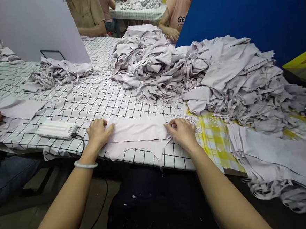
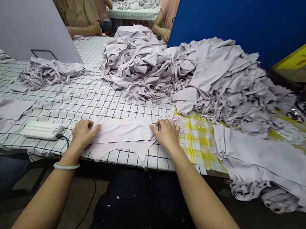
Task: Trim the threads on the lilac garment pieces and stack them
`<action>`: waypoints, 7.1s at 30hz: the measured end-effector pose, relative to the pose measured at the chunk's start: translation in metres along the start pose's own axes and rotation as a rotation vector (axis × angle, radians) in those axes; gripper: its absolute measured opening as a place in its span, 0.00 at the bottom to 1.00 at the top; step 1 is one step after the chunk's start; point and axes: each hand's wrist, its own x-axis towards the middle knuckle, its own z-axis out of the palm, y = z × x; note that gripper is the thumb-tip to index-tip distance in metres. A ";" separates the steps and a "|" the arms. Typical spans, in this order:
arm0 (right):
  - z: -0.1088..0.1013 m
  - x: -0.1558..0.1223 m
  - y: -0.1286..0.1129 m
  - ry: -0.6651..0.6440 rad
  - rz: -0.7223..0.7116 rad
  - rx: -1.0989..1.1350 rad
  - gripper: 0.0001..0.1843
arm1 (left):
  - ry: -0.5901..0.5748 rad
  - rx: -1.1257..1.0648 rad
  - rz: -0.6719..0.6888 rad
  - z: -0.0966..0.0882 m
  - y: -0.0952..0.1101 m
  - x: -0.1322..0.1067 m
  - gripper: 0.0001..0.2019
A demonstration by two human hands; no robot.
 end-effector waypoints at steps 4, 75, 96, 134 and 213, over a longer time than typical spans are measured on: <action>0.000 0.016 -0.006 -0.109 0.026 0.209 0.09 | -0.126 -0.346 -0.023 -0.004 0.010 0.007 0.09; -0.067 -0.017 0.002 -0.038 -0.053 1.056 0.15 | -0.175 -0.553 0.985 0.068 0.110 -0.117 0.09; -0.051 -0.071 -0.028 -0.178 -0.246 0.744 0.16 | -1.024 -1.584 -0.102 0.005 0.131 -0.066 0.10; -0.007 -0.046 -0.026 -0.311 0.724 1.192 0.09 | -0.280 -0.616 0.743 0.073 0.131 -0.034 0.07; -0.021 -0.062 0.048 0.162 -0.254 -0.140 0.19 | -0.280 -0.174 0.963 0.066 0.161 -0.019 0.22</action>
